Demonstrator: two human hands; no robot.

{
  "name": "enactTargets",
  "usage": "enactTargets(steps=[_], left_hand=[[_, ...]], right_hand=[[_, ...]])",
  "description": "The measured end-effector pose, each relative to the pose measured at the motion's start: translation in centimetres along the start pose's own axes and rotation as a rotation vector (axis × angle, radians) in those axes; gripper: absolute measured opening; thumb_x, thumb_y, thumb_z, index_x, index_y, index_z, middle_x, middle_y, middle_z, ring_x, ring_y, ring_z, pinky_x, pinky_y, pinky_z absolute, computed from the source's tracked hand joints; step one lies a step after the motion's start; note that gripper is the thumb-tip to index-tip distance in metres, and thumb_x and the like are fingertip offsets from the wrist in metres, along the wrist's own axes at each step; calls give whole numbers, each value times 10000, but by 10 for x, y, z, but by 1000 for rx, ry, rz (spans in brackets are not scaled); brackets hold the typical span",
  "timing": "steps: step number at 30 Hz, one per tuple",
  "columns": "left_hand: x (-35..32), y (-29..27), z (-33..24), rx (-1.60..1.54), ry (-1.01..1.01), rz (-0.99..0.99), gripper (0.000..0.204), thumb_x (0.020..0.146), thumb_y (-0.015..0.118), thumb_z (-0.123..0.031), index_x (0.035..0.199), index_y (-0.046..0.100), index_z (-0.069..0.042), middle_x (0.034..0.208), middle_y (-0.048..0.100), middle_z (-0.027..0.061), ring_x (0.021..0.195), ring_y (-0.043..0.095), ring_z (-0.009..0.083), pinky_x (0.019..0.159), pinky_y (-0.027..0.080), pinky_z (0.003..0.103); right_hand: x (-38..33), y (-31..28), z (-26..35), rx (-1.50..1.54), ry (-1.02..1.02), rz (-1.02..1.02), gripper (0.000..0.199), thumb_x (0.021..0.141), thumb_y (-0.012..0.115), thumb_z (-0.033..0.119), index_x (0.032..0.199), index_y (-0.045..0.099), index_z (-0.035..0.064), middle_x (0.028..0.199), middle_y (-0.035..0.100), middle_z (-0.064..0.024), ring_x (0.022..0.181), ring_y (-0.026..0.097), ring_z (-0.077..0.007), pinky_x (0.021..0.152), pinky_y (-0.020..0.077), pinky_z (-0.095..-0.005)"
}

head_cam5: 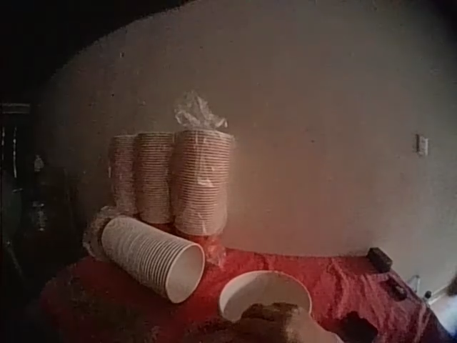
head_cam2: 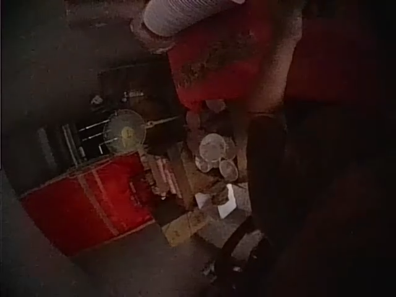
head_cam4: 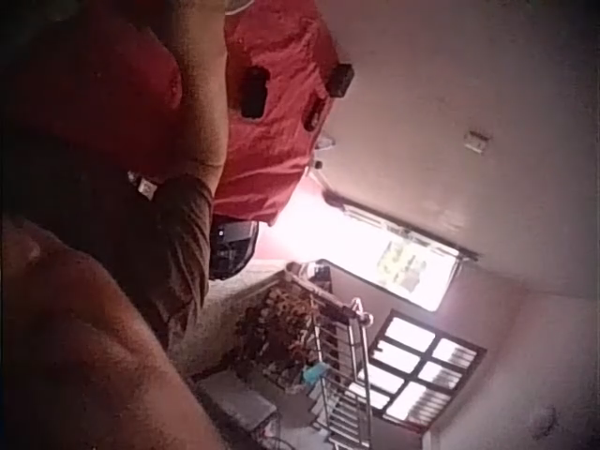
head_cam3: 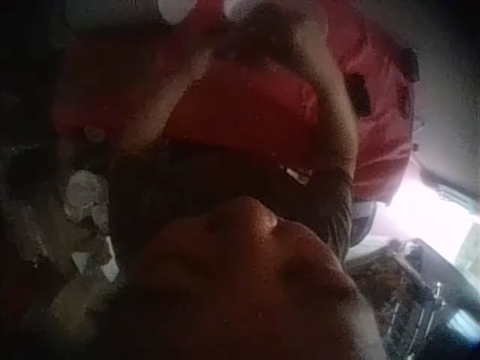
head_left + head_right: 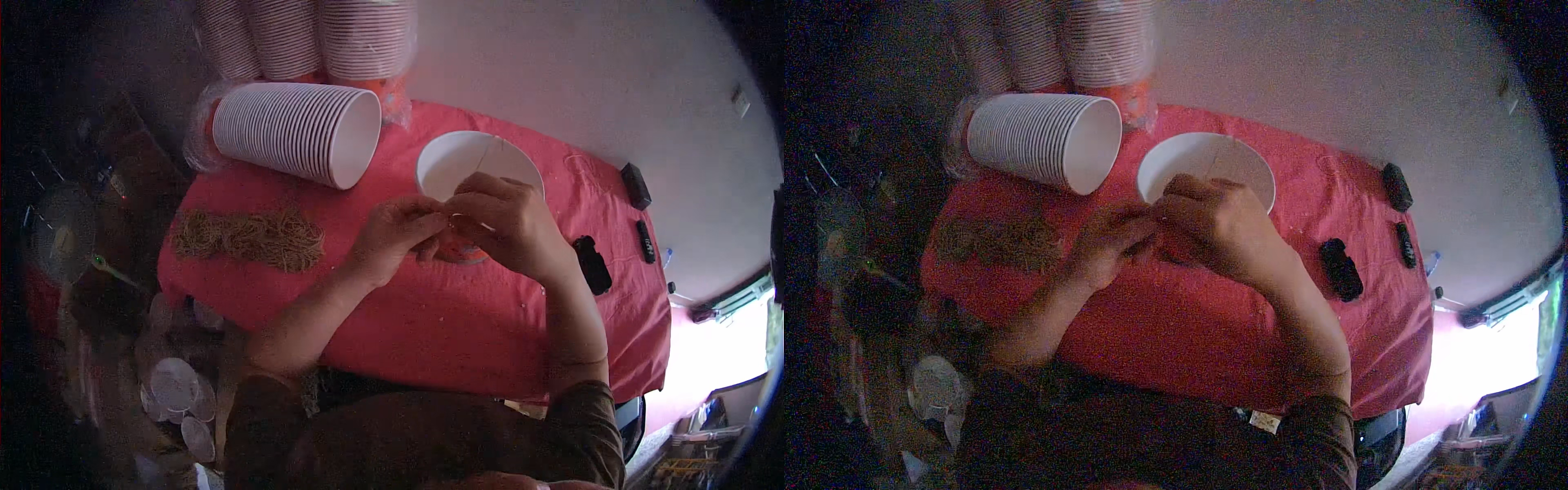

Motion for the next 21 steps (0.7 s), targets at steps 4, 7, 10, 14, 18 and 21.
enactTargets(steps=[4,7,10,14,18,21], left_hand=[[1,-3,-1,-5,26,20,195,884,599,-184,993,583,-22,757,603,35,565,511,87,483,374,218],[1,-1,-3,30,43,86,184,881,605,-165,998,584,-25,755,598,25,574,501,69,481,373,212],[-2,-1,-6,199,110,13,166,881,605,-141,1000,583,-26,756,593,13,575,490,53,478,375,205],[-2,0,-7,330,170,29,153,885,599,-128,998,582,-25,765,599,10,570,478,45,475,377,200],[0,-4,-6,208,152,50,146,900,577,-143,986,582,-24,769,606,14,569,482,50,476,377,198],[-1,-4,-11,209,192,41,143,909,564,-151,978,578,-26,769,605,16,569,482,53,475,375,197]], right_hand=[[1,1,-1,-35,-12,32,168,687,651,17,843,589,30,852,596,-109,742,605,-309,629,479,-379],[0,0,-2,-51,9,11,154,703,644,10,833,565,32,850,589,-105,731,592,-324,632,473,-382],[0,-6,-5,-73,53,-60,138,736,632,-8,847,555,16,857,590,-114,757,603,-317,644,479,-370],[-3,-23,-5,-4,143,-136,95,768,611,-44,835,554,-7,857,584,-135,795,615,-284,673,486,-333],[-2,-26,-1,23,145,-91,88,766,614,-39,832,564,-11,849,585,-135,793,610,-282,676,486,-339],[-1,-23,-1,56,110,-85,94,762,618,-33,839,569,-10,853,589,-138,792,609,-288,678,487,-346]])
Point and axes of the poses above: each hand's wrist, its own x-axis towards the middle knuckle, its own y-axis out of the palm, z = x × y, the point moved 2 cm from there along x, towards the middle knuckle
